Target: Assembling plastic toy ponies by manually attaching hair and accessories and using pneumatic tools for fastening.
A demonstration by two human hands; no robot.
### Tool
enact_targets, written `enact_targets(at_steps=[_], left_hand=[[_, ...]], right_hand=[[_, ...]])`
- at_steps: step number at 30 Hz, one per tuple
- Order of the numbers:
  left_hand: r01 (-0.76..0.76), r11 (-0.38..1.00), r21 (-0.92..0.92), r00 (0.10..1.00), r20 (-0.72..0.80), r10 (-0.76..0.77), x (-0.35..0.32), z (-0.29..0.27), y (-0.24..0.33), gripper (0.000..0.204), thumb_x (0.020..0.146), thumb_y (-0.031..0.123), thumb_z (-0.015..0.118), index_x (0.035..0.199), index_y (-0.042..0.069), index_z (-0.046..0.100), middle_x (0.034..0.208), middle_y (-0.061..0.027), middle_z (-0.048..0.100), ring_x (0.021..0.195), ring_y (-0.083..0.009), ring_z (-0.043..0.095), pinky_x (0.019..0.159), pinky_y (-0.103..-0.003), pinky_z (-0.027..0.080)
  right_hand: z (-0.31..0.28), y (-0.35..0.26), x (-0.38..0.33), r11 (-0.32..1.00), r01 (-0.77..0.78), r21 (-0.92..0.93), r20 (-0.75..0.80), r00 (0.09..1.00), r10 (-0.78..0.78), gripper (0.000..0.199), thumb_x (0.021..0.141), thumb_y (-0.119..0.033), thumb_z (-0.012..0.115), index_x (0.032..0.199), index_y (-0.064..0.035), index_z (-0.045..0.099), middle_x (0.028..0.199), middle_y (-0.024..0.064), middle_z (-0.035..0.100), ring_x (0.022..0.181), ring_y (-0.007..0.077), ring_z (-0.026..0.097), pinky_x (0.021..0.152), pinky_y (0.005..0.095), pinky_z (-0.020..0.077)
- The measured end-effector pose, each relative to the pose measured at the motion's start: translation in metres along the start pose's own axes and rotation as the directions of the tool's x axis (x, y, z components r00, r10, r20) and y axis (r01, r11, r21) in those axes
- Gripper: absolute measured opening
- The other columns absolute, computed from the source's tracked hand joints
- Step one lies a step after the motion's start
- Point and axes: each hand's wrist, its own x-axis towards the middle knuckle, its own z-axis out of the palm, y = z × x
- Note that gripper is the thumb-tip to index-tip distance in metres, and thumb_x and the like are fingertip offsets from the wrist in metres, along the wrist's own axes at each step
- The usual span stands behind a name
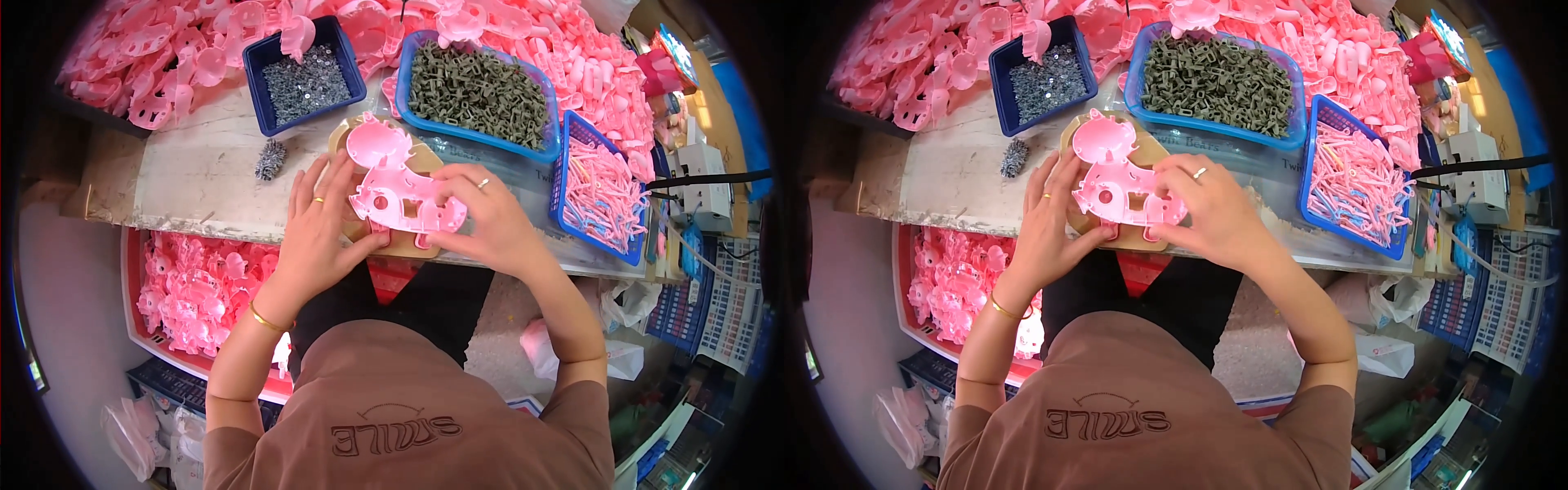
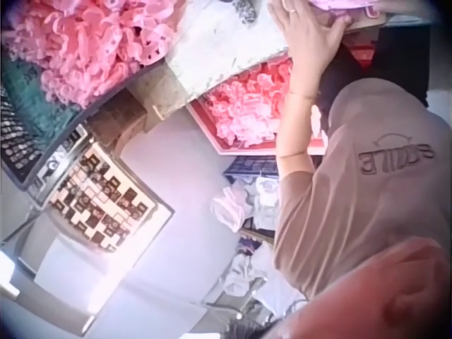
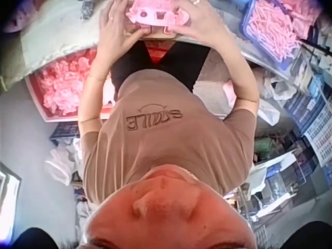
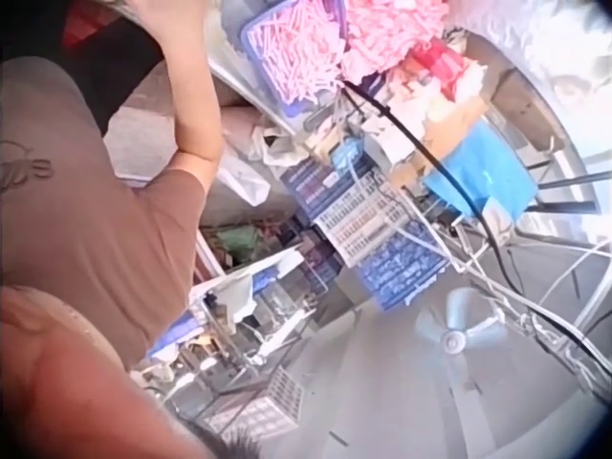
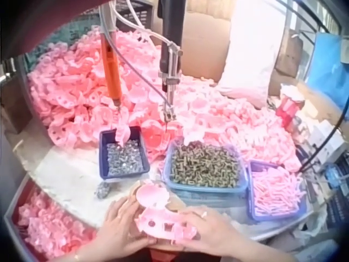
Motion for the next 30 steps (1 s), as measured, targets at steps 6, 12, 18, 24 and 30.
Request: enact_targets(at_steps=[6, 12, 18, 24, 30], left_hand=[[0.000, 0.995, -0.096, 0.998, -0.059, -0.006, -0.001, -0.003, 0.003, 0.098, 0.075, 0.039, 0.082, 0.151, 0.002, 0.032, 0.154, -0.0190, 0.036, 0.143, -0.0393, 0.031, 0.117, -0.053, 0.025], [-0.082, 0.996, -0.019, 0.996, -0.037, 0.082, 0.018, 0.001, 0.019, 0.090, 0.077, 0.034, 0.080, 0.149, 0.004, 0.037, 0.154, -0.0162, 0.037, 0.143, -0.0380, 0.030, 0.117, -0.051, 0.026], [-0.153, 0.988, 0.022, 0.987, 0.046, 0.151, 0.031, 0.015, 0.026, 0.074, 0.083, 0.032, 0.073, 0.145, 0.003, 0.043, 0.151, -0.0143, 0.042, 0.140, -0.0351, 0.036, 0.117, -0.051, 0.026], [-0.165, 0.984, 0.073, 0.986, 0.040, 0.163, 0.032, 0.021, 0.027, 0.068, 0.085, 0.033, 0.070, 0.141, 0.001, 0.048, 0.148, -0.0135, 0.046, 0.136, -0.0319, 0.042, 0.117, -0.050, 0.026], [-0.156, 0.983, 0.095, 0.987, 0.066, 0.150, 0.031, 0.021, 0.027, 0.068, 0.085, 0.034, 0.070, 0.142, 0.004, 0.048, 0.150, -0.0119, 0.045, 0.136, -0.0306, 0.042, 0.117, -0.049, 0.027]], right_hand=[[0.006, -0.006, 0.004, 0.953, 0.082, -0.292, -0.062, 0.993, -0.105, 0.059, 0.068, -0.024, 0.084, 0.119, -0.0062, 0.061, 0.123, 0.0114, 0.059, 0.111, 0.0340, 0.055, 0.096, 0.0436, 0.0462], [0.006, 0.002, -0.006, 0.974, -0.027, -0.224, -0.083, 0.997, 0.009, 0.058, 0.071, -0.019, 0.082, 0.124, -0.0056, 0.060, 0.120, 0.0111, 0.058, 0.108, 0.0328, 0.057, 0.092, 0.0413, 0.0488], [0.013, -0.010, -0.006, 0.953, -0.026, -0.302, -0.116, 0.993, -0.010, 0.054, 0.073, -0.014, 0.080, 0.123, -0.0053, 0.061, 0.115, 0.0098, 0.059, 0.105, 0.0313, 0.057, 0.087, 0.0401, 0.0514], [0.013, -0.004, -0.005, 0.959, -0.013, -0.284, -0.139, 0.990, -0.028, 0.053, 0.073, -0.013, 0.079, 0.122, -0.0051, 0.059, 0.115, 0.0106, 0.059, 0.104, 0.0314, 0.058, 0.084, 0.0409, 0.0524], [0.007, 0.001, 0.000, 0.958, -0.041, -0.283, -0.105, 0.994, 0.012, 0.046, 0.076, -0.013, 0.077, 0.118, -0.0046, 0.061, 0.112, 0.0119, 0.060, 0.103, 0.0327, 0.058, 0.086, 0.0403, 0.0517]])
